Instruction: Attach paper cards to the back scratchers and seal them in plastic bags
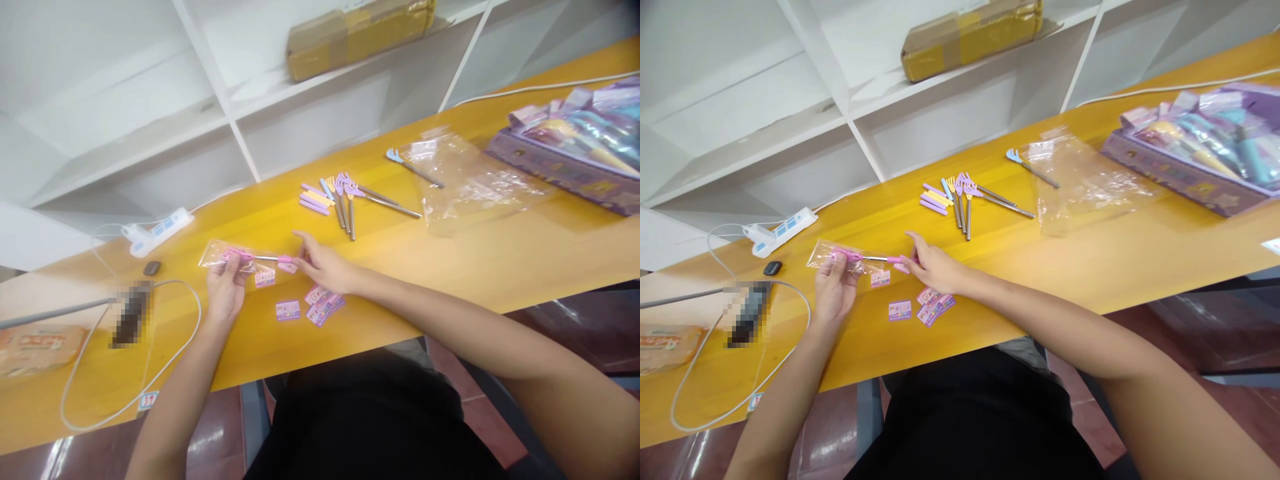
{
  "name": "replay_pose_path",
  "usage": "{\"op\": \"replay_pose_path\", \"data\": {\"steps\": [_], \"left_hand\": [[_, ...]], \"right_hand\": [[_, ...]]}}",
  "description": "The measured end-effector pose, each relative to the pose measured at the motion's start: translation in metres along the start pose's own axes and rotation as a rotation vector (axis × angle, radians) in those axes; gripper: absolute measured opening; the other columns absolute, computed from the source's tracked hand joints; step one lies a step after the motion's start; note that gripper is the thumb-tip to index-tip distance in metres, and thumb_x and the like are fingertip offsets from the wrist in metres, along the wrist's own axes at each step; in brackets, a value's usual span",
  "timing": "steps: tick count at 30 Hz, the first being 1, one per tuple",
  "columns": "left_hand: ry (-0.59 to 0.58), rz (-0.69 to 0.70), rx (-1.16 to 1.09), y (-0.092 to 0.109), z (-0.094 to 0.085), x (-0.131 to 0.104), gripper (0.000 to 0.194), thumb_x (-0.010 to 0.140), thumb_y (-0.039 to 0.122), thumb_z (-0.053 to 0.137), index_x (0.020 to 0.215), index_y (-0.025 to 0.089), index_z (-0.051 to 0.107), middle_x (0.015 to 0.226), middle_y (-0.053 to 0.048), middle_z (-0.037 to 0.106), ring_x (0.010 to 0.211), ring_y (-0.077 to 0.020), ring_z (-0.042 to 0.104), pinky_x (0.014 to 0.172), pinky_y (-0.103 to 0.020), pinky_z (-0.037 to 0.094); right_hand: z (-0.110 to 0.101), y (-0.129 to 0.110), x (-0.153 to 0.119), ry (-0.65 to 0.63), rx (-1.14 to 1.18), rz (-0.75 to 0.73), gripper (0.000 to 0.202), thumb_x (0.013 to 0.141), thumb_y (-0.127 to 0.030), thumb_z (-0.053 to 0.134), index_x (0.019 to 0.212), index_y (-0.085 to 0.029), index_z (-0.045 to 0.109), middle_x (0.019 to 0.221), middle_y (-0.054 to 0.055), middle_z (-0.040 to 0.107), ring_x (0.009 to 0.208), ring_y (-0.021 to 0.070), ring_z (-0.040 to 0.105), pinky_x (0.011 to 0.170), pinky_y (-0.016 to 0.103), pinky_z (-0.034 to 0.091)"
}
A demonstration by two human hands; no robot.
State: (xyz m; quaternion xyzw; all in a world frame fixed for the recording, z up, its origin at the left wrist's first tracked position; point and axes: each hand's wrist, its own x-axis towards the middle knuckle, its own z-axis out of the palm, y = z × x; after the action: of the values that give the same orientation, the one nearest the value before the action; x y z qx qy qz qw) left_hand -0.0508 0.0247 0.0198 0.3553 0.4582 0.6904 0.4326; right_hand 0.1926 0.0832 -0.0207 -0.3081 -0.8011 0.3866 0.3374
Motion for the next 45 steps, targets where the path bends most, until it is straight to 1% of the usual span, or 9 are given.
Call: {"op": "replay_pose_path", "data": {"steps": [5, 11, 15, 19, 23, 32, 37, 40, 45], "left_hand": [[-0.015, -0.063, -0.017, -0.009, 0.004, -0.006, 0.037, 0.065, 0.038, 0.101, 0.084, 0.016, 0.078, 0.085, -0.003, 0.079, 0.075, -0.0128, 0.074, 0.067, -0.022, 0.063], [-0.076, -0.083, 0.037, -0.014, 0.007, -0.012, 0.038, 0.068, 0.04, 0.099, 0.086, 0.015, 0.079, 0.084, -0.005, 0.08, 0.072, -0.015, 0.075, 0.067, -0.025, 0.064], [0.008, -0.038, -0.025, -0.009, 0.005, -0.007, 0.037, 0.068, 0.039, 0.1, 0.083, 0.015, 0.076, 0.078, -0.001, 0.077, 0.069, -0.0115, 0.072, 0.064, -0.021, 0.062], [0.061, -0.024, -0.078, -0.002, -0.002, 0.002, 0.039, 0.068, 0.039, 0.1, 0.086, 0.015, 0.076, 0.084, -0.001, 0.078, 0.071, -0.01, 0.072, 0.064, -0.019, 0.059], [0.048, -0.05, -0.076, 0.001, -0.007, 0.007, 0.038, 0.07, 0.041, 0.098, 0.086, 0.015, 0.075, 0.083, 0.0, 0.076, 0.071, -0.0101, 0.071, 0.064, -0.019, 0.059], [-0.242, -0.18, 0.202, -0.021, -0.007, -0.008, 0.038, 0.076, 0.048, 0.092, 0.088, 0.014, 0.078, 0.084, -0.005, 0.078, 0.077, -0.0172, 0.073, 0.07, -0.026, 0.059], [-0.455, -0.167, 0.461, -0.018, -0.004, -0.018, 0.036, 0.083, 0.05, 0.086, 0.09, 0.015, 0.08, 0.087, -0.007, 0.081, 0.078, -0.0214, 0.074, 0.076, -0.031, 0.059], [-0.55, -0.165, 0.558, -0.014, -0.001, -0.022, 0.037, 0.084, 0.051, 0.084, 0.091, 0.015, 0.081, 0.092, -0.008, 0.082, 0.087, -0.0245, 0.075, 0.084, -0.034, 0.059], [-0.615, -0.213, 0.636, -0.016, 0.003, -0.028, 0.037, 0.084, 0.051, 0.083, 0.09, 0.014, 0.079, 0.09, -0.009, 0.08, 0.084, -0.0243, 0.073, 0.078, -0.033, 0.058]], "right_hand": [[0.003, -0.004, -0.001, 0.021, 0.052, -0.03, 0.066, 0.107, -0.042, 0.052, 0.159, -0.01, 0.029, 0.098, 0.007, 0.062, 0.083, 0.019, 0.06, 0.08, 0.034, 0.048], [0.003, -0.007, -0.004, -0.031, 0.141, -0.128, 0.059, 0.105, -0.031, 0.052, 0.157, -0.017, 0.029, 0.109, 0.007, 0.059, 0.089, 0.0168, 0.059, 0.086, 0.034, 0.05], [0.002, -0.007, -0.003, -0.046, 0.163, -0.144, 0.057, 0.103, -0.028, 0.052, 0.155, -0.016, 0.031, 0.108, 0.007, 0.059, 0.081, 0.0136, 0.056, 0.078, 0.03, 0.049], [-0.002, -0.009, -0.001, -0.038, 0.218, -0.155, 0.036, 0.103, -0.031, 0.056, 0.136, -0.015, 0.051, 0.101, 0.005, 0.062, 0.077, 0.0124, 0.058, 0.071, 0.027, 0.048], [-0.006, -0.009, 0.001, -0.124, 0.288, -0.138, 0.02, 0.102, -0.029, 0.061, 0.117, -0.016, 0.063, 0.093, 0.003, 0.069, 0.077, 0.0123, 0.064, 0.075, 0.026, 0.05], [-0.005, -0.01, 0.002, -0.152, 0.154, -0.212, 0.027, 0.084, -0.031, 0.089, 0.093, -0.015, 0.07, 0.094, 0.002, 0.066, 0.076, 0.0102, 0.058, 0.072, 0.022, 0.047], [-0.001, -0.01, 0.0, -0.133, 0.112, -0.151, 0.051, 0.074, -0.034, 0.095, 0.109, -0.016, 0.063, 0.107, 0.005, 0.063, 0.083, 0.0128, 0.061, 0.073, 0.024, 0.051], [0.004, -0.009, -0.002, -0.148, 0.093, -0.164, 0.059, 0.077, -0.033, 0.093, 0.123, -0.017, 0.06, 0.113, 0.006, 0.061, 0.088, 0.0148, 0.063, 0.076, 0.027, 0.053], [0.008, -0.009, -0.005, -0.124, -0.017, -0.218, 0.063, 0.082, -0.033, 0.089, 0.134, -0.018, 0.058, 0.115, 0.008, 0.062, 0.096, 0.0183, 0.064, 0.081, 0.029, 0.054]]}}
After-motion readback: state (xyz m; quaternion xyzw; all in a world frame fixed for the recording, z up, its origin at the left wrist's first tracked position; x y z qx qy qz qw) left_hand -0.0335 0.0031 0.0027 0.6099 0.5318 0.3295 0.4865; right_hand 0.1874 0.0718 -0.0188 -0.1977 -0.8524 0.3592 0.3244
